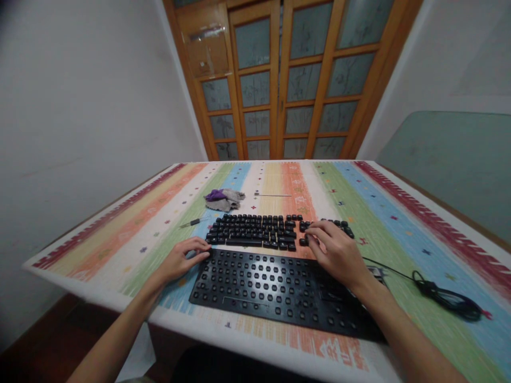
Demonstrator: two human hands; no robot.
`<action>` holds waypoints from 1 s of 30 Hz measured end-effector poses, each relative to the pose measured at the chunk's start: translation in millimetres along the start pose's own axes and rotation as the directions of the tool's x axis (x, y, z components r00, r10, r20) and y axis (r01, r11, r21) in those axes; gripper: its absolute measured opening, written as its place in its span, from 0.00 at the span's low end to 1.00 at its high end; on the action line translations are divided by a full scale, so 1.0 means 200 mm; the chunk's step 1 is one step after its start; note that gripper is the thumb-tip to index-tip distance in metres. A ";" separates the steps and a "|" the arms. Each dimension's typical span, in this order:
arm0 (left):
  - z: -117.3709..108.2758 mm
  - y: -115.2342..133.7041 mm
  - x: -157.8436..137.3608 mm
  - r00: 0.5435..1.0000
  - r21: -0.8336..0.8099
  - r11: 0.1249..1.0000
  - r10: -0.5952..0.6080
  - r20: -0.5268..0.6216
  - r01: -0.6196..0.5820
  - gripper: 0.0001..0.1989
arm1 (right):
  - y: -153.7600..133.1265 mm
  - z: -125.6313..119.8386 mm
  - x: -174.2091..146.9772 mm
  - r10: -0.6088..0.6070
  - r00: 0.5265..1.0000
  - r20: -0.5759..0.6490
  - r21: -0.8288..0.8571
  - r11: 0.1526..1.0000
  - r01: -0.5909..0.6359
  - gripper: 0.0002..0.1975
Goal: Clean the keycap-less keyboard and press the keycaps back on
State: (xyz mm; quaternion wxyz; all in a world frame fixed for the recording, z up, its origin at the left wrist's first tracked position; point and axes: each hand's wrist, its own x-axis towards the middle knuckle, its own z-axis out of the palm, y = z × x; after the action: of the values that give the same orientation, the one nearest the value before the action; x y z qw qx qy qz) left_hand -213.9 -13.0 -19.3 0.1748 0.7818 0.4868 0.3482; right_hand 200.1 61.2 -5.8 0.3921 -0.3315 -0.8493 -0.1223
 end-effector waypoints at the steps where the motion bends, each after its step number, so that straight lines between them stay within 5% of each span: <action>1: 0.00 0.00 0.00 1.000 0.002 1.000 0.002 0.002 -0.002 0.08 | 0.00 0.00 0.00 0.003 1.000 0.004 0.006 1.000 -0.003 0.08; 10: -0.01 -0.01 0.01 1.000 0.021 0.999 0.026 0.013 -0.026 0.06 | -0.09 0.01 0.00 -0.090 0.984 0.153 0.225 0.973 0.054 0.08; 19: -0.03 0.04 0.06 0.996 0.132 0.991 0.001 0.084 -0.012 0.03 | -0.23 0.03 0.00 -0.175 0.895 0.410 0.355 0.934 0.020 0.12; 26: -0.03 0.05 0.07 0.995 0.152 0.988 -0.035 0.091 0.021 0.04 | -0.32 0.00 0.00 -0.202 0.723 0.660 0.387 0.917 -0.097 0.48; 30: -0.02 0.06 0.08 0.994 0.168 0.985 -0.058 0.097 0.041 0.05 | -0.36 0.01 0.00 -0.182 0.659 0.730 0.350 0.927 -0.132 0.56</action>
State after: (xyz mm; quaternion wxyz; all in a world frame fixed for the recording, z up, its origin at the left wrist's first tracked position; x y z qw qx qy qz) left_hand -205.1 -5.1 -2.6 0.1422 0.7981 0.5237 0.2619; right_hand 152.1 8.2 -4.4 0.0599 -0.2594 -0.9462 0.1841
